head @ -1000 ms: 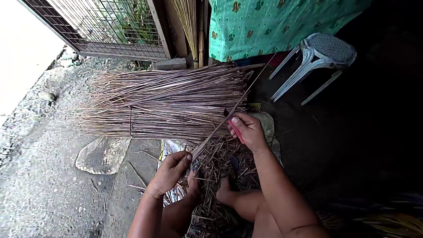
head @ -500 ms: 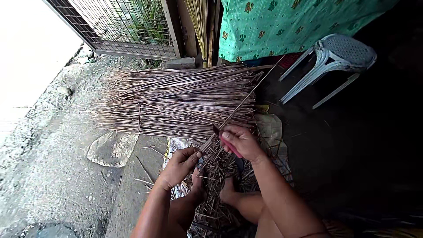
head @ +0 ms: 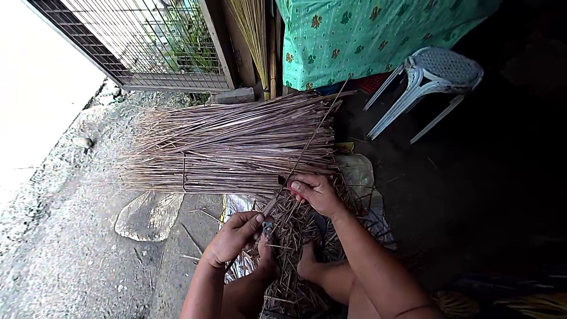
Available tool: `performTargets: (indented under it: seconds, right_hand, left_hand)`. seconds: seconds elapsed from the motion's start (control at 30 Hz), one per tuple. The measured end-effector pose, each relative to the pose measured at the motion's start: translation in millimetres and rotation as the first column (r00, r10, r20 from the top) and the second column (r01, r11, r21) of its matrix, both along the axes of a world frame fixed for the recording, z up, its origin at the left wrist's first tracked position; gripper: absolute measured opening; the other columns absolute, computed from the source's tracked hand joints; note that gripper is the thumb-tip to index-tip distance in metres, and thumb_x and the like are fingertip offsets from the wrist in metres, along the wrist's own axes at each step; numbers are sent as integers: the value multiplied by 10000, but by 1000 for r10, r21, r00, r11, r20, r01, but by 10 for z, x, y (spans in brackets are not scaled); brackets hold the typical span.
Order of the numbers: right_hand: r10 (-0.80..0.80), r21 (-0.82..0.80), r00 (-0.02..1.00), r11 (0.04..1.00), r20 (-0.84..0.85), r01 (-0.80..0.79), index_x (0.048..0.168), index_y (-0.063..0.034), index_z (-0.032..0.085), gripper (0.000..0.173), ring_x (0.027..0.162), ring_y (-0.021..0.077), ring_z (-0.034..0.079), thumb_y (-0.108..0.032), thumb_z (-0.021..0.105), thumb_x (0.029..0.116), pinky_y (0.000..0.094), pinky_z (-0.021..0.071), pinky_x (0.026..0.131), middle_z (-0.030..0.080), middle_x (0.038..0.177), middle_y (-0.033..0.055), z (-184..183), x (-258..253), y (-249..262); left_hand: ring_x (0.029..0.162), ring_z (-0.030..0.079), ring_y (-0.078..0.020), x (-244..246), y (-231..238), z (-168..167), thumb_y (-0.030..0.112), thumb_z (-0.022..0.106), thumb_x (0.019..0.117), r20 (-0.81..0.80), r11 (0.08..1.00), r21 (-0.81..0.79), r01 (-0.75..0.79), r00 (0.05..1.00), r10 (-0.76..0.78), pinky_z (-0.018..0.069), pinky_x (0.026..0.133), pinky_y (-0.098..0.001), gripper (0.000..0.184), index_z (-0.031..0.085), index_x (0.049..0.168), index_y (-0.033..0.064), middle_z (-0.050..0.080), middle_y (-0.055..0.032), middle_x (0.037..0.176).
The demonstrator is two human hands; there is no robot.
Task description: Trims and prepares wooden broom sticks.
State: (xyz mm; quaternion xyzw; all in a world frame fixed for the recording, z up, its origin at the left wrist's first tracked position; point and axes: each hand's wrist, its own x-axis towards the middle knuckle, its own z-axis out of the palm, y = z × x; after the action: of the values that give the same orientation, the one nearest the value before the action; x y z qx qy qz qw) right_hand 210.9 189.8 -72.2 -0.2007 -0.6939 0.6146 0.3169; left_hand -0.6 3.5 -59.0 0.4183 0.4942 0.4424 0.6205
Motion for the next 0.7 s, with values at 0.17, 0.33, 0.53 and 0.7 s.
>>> performTargets:
  seconds: [0.17, 0.33, 0.53, 0.7]
  right_hand:
    - [-206, -17, 978, 978, -5, 206, 1202, -29, 703, 255, 615, 93, 630, -161, 543, 1053, 257, 573, 579, 691, 810, 35, 90, 245, 319]
    - [-413, -187, 907, 900, -76, 394, 1274, -67, 655, 272, 580, 109, 598, -170, 488, 1085, 247, 539, 518, 678, 840, 58, 129, 470, 497]
    - [-229, -383, 973, 899, 1, 212, 1261, -62, 643, 271, 576, 124, 611, -178, 469, 1087, 260, 553, 536, 660, 782, 76, 140, 229, 307]
    - [-537, -359, 842, 797, -54, 486, 1311, -99, 606, 319, 636, 104, 611, -273, 433, 1107, 265, 559, 577, 653, 869, 11, 127, 388, 538]
  left_hand:
    - [450, 454, -5, -128, -100, -23, 376, 523, 1065, -36, 997, -27, 68, 997, -69, 385, 413, -158, 366, 738, 1112, 84, 573, 52, 637]
    - [447, 463, -7, -173, -118, -45, 397, 574, 1037, -70, 994, -73, 76, 994, -81, 392, 411, -161, 349, 750, 1084, 99, 580, 49, 628]
    - [461, 485, -21, -125, -52, -47, 350, 570, 1038, -100, 995, -82, 65, 992, -73, 410, 424, -172, 299, 731, 1056, 98, 578, 48, 632]
    - [456, 484, -16, -263, -173, -91, 355, 583, 1026, -98, 993, -106, 53, 993, -64, 404, 419, -166, 307, 744, 1045, 94, 582, 49, 625]
